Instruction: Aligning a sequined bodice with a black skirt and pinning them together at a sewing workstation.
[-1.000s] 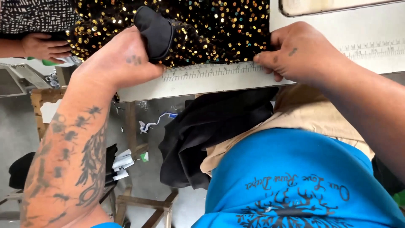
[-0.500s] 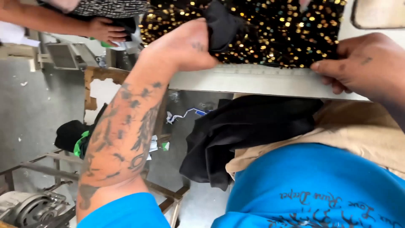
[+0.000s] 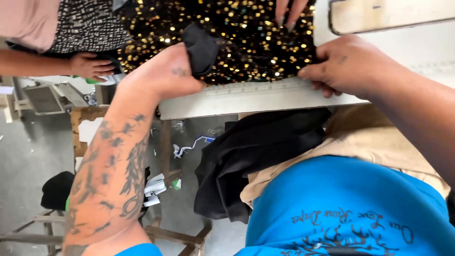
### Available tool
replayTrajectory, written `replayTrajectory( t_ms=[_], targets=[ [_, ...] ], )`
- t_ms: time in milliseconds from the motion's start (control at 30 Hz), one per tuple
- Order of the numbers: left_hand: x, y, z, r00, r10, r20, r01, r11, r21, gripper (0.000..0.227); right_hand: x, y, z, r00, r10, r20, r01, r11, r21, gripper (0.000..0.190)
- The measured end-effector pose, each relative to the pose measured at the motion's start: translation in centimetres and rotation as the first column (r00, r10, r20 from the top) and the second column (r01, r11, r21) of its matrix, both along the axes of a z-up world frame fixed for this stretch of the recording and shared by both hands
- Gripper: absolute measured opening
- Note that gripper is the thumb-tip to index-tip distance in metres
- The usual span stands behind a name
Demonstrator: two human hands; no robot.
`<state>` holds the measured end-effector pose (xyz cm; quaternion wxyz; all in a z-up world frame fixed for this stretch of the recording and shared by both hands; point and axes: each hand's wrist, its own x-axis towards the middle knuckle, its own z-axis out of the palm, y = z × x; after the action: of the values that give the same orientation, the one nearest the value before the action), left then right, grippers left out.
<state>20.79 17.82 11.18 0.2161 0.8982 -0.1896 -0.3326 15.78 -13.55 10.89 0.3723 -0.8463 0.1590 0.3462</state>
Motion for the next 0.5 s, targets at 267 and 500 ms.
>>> replayTrajectory(
  t_ms=[267, 500],
  targets=[
    [-0.9, -2.0, 3.1, 0.960, 0.257, -0.112, -0.195, 0.898, 0.393, 0.020, -0.2, 0.7, 2.8, 1.000, 0.013, -0.027, -0.015, 0.995, -0.102, 0.036],
    [-0.8, -1.4, 2.4, 0.974, 0.203, -0.100, -0.156, 0.924, 0.349, 0.021, 1.0, 0.3, 1.4, 1.000, -0.007, -0.014, 0.007, 1.000, 0.002, 0.010]
  ],
)
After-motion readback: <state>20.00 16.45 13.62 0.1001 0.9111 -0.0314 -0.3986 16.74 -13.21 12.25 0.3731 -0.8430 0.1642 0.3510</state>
